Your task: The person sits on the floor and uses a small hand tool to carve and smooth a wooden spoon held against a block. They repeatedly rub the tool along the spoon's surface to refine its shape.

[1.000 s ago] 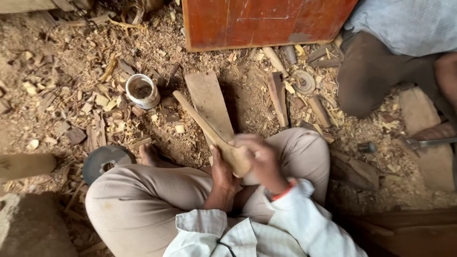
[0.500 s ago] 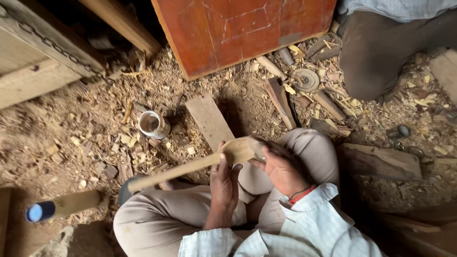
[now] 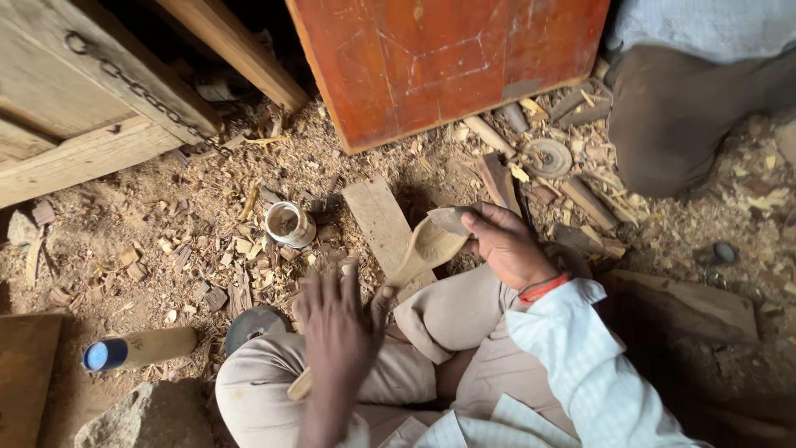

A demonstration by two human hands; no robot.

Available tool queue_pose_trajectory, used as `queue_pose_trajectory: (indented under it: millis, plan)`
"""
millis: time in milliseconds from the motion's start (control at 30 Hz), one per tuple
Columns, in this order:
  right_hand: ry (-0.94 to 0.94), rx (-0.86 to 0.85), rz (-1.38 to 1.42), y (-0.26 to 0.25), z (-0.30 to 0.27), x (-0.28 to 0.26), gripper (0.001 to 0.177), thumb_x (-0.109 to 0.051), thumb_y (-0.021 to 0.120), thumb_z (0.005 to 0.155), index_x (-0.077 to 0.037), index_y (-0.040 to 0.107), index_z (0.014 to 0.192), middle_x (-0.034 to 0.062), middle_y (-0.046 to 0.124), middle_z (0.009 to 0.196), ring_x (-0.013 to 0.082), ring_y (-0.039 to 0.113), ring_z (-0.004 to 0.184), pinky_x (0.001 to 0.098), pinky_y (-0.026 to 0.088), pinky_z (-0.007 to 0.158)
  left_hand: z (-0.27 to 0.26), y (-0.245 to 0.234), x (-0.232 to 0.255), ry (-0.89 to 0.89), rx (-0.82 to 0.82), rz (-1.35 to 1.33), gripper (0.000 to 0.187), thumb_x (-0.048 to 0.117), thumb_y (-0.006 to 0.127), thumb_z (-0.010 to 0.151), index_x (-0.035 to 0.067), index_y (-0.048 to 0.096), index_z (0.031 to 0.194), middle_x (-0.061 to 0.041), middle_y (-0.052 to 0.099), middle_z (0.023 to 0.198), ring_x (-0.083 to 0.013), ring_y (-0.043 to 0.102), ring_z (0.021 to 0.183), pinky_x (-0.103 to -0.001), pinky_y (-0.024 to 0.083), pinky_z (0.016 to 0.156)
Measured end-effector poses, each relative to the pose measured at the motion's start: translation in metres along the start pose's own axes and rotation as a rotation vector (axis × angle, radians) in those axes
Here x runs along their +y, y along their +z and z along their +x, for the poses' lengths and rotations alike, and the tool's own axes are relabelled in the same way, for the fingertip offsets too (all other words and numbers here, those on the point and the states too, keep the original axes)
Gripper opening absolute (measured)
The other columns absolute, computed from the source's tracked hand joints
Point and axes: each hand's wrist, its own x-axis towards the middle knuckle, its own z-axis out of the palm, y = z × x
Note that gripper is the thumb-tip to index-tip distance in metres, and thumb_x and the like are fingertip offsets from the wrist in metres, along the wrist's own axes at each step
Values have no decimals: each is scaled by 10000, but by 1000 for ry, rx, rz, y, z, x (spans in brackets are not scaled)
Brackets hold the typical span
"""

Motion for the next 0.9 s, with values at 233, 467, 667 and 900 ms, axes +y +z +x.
queue_pose_trajectory:
  millis: [233, 467, 667, 900]
  plan:
    - [-327, 309, -640, 14, 57, 20, 248, -250, 671, 1024, -56, 749, 1157, 41, 739, 1019, 132, 611, 849, 305, 472, 753, 0, 87, -39, -732, -384, -738, 405, 378, 495, 1086, 31, 701, 1123, -22, 515, 655, -119, 451, 536, -300, 400, 506]
    - [-447, 39, -1378, 30, 62, 87, 150, -152, 721, 913, -109, 783, 1042, 71, 779, 1019, 273, 707, 924, 387, 545, 840, -25, 179, -74, -922, -117, -1050, 343, 328, 429, 1088, 57, 640, 1093, -8, 548, 675, -106, 477, 523, -291, 417, 494]
    - [-492, -81, -1588, 49, 64, 112, 198, -47, 604, 900, -100, 768, 998, 76, 765, 1126, 304, 678, 997, 395, 521, 912, -42, 201, -70, -800, 11, -927, 345, 298, 418, 1112, 3, 580, 1037, -91, 614, 722, -195, 539, 587, -381, 467, 556]
    - [-580, -63, -1872, 46, 82, 138, 266, -57, 561, 898, -51, 735, 1100, 113, 708, 1189, 397, 621, 1097, 438, 500, 931, -44, 191, -61, -806, -40, -648, 314, 302, 426, 1079, 7, 522, 1028, -279, 640, 771, -416, 624, 664, -503, 465, 635]
